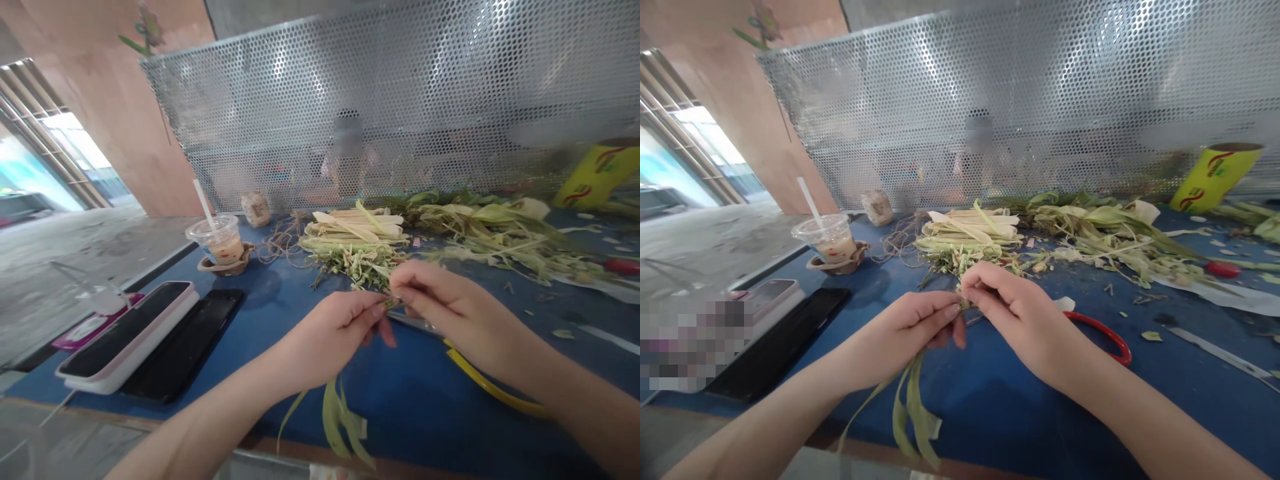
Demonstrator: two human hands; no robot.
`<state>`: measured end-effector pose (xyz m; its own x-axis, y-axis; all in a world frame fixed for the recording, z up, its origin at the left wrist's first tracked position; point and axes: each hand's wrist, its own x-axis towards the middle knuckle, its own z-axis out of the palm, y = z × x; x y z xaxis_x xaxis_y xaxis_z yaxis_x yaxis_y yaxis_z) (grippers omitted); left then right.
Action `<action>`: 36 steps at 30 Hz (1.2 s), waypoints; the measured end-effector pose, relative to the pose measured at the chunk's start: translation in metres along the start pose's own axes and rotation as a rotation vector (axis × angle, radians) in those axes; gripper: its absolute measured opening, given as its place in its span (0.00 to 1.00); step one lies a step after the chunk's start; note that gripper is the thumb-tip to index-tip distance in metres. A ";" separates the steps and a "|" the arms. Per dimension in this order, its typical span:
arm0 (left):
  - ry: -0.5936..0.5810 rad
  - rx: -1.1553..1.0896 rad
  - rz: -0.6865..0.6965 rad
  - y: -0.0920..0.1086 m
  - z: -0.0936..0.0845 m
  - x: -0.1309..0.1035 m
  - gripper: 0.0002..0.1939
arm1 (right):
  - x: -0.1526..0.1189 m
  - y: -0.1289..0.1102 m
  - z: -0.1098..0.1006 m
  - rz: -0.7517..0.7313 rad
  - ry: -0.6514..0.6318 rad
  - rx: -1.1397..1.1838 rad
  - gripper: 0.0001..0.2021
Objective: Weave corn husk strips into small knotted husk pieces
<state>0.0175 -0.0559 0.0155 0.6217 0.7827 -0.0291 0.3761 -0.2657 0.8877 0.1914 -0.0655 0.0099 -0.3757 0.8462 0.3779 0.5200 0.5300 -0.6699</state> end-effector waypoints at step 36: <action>0.212 -0.572 0.020 -0.005 0.009 -0.003 0.09 | -0.007 0.005 0.024 -0.344 0.487 -0.363 0.07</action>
<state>0.0197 -0.0624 0.0067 0.4526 0.8912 0.0302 -0.0995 0.0168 0.9949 0.1781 -0.0697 -0.0115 -0.2226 0.5100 0.8309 0.6883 0.6857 -0.2365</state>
